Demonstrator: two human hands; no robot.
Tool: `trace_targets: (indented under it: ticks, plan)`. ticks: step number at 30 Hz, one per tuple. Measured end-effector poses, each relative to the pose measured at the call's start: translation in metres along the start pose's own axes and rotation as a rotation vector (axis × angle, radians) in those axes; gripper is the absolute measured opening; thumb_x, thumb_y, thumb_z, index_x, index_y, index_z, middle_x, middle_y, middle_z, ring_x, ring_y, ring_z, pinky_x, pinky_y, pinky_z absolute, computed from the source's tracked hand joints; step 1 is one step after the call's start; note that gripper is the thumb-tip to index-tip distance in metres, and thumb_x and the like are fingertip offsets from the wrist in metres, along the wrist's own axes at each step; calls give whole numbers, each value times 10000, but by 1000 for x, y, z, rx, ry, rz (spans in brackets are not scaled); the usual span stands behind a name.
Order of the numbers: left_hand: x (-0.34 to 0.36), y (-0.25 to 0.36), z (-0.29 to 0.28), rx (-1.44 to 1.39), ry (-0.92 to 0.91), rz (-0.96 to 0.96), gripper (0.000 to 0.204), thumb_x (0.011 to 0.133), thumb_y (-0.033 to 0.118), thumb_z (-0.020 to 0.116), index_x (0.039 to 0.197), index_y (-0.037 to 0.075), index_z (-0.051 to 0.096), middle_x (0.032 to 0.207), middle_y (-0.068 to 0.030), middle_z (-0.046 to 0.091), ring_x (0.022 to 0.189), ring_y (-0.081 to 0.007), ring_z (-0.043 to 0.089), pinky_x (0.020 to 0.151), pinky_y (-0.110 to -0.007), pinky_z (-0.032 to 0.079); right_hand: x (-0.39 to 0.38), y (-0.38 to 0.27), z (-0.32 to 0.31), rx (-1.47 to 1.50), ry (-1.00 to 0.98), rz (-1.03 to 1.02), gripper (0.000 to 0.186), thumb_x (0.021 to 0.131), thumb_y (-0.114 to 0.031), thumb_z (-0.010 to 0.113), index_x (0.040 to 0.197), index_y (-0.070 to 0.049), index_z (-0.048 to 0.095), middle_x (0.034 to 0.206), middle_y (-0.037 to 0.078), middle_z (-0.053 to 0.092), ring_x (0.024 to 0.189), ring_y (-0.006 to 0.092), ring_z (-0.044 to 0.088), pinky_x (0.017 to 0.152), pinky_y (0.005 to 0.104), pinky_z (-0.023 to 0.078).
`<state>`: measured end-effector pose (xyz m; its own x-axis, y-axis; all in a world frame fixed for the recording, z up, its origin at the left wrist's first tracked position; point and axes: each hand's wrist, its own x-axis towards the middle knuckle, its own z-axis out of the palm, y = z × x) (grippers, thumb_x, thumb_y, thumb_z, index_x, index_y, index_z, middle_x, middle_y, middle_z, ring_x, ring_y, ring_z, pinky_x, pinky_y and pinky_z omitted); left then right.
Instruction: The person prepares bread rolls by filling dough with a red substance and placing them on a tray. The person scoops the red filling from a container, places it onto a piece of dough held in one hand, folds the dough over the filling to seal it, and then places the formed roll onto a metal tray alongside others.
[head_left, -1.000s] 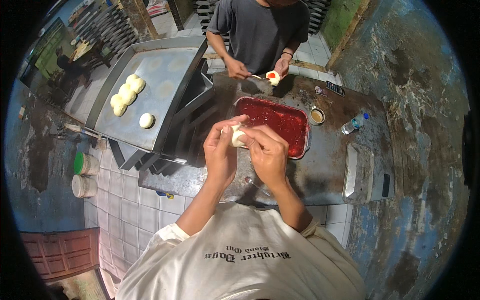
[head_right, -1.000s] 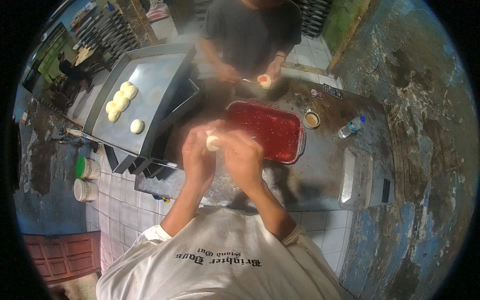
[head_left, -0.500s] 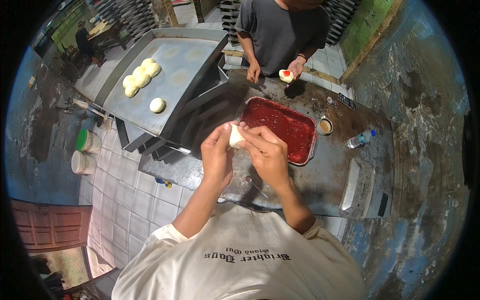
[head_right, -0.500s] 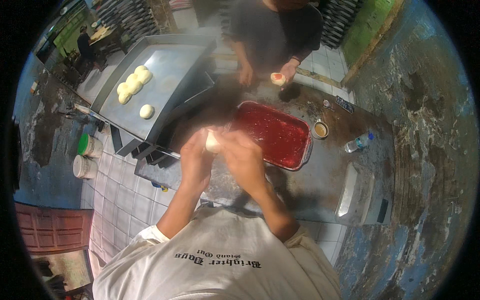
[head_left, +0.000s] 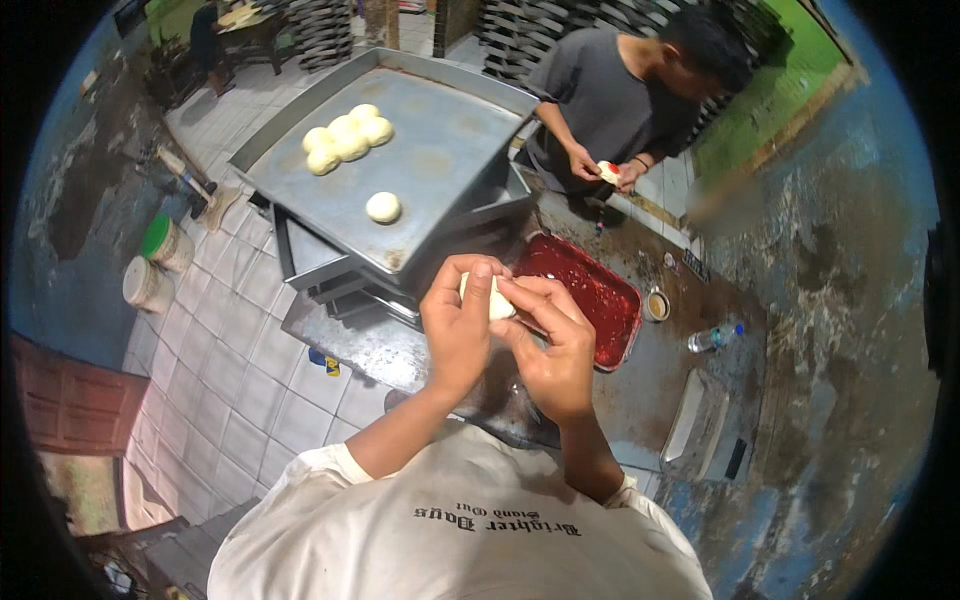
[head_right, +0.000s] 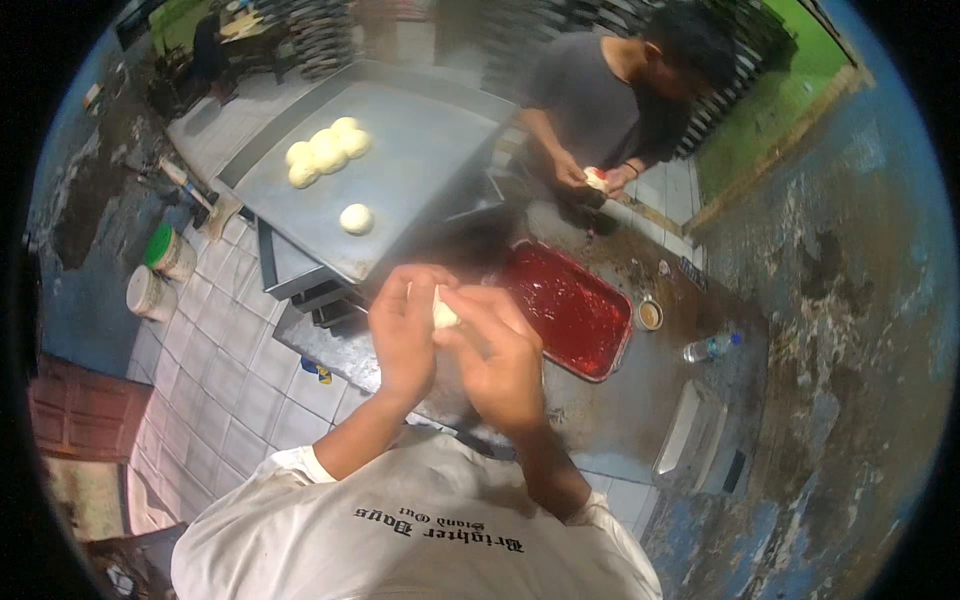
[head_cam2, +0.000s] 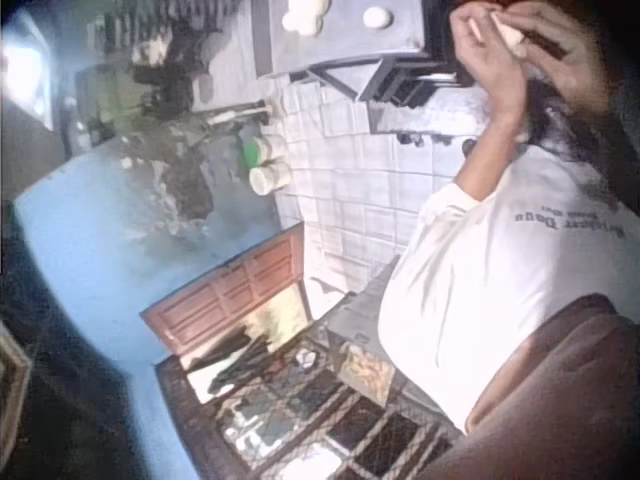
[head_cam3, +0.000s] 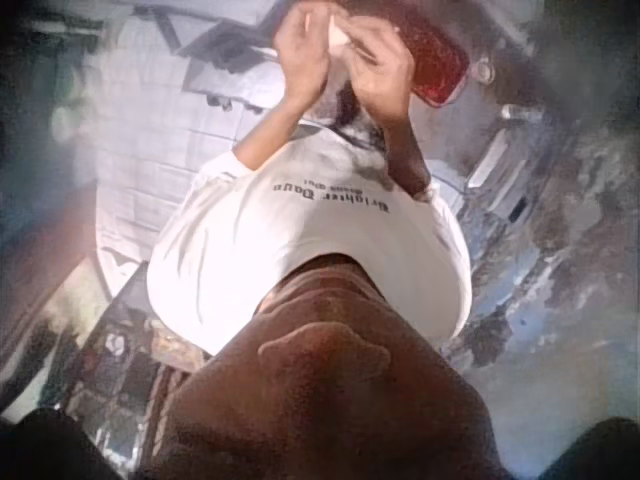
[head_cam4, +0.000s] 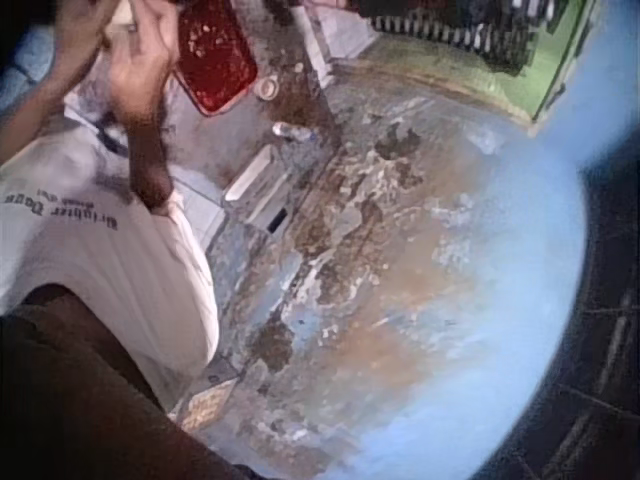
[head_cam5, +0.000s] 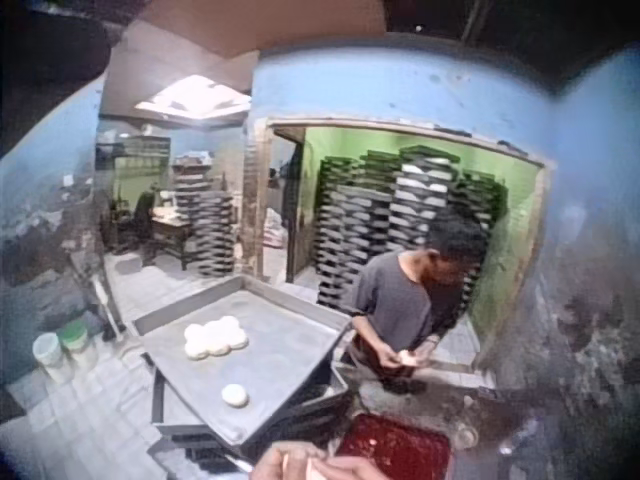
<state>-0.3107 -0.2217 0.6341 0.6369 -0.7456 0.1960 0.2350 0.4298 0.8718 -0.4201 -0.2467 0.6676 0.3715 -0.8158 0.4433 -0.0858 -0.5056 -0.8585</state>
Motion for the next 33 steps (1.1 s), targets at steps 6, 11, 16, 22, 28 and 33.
trace_targets:
  ticks: [6,11,16,22,28,33]
  plan:
    - [14,48,-56,94,-41,81,320,1091,224,585,944,-35,701,1076,-136,728,977,-161,673,885,-309,541,20,-5,43,-51,-210,-128,423,782,20,797,1196,-42,742,1167,126,711,1047,198,689,866,315,544]
    - [44,75,-119,238,-366,302,493,1132,371,410,1110,49,784,1446,-146,623,1418,-327,497,1176,-508,280,48,-31,96,236,-331,244,426,852,-100,852,1219,18,670,1045,40,709,962,126,628,877,281,507]
    - [54,93,-174,400,-327,280,491,1081,455,435,1348,126,684,1572,-102,530,1533,-320,369,1222,-577,46,101,-35,124,119,-878,419,368,882,-55,818,1225,29,713,1104,63,752,1007,100,657,896,280,523]
    - [75,83,-275,263,29,318,312,969,240,606,1113,-9,726,1250,-155,685,1226,-293,593,1096,-411,405,207,85,142,-914,-504,-233,492,911,-204,787,1312,48,652,1251,229,709,1155,344,696,1020,398,514]
    - [64,95,-383,340,336,375,247,946,159,622,1071,-37,705,1175,-143,676,1167,-245,594,1069,-380,413,261,94,186,-984,-756,127,590,1072,-460,490,1407,16,588,1458,267,575,1421,378,498,1177,416,381]
    - [55,79,-434,234,573,298,215,991,141,583,1084,-6,710,1203,-108,671,1178,-198,590,1032,-362,411,278,205,204,-941,-411,118,781,1082,-640,260,1607,-71,356,1670,187,333,1562,399,254,1265,533,185]
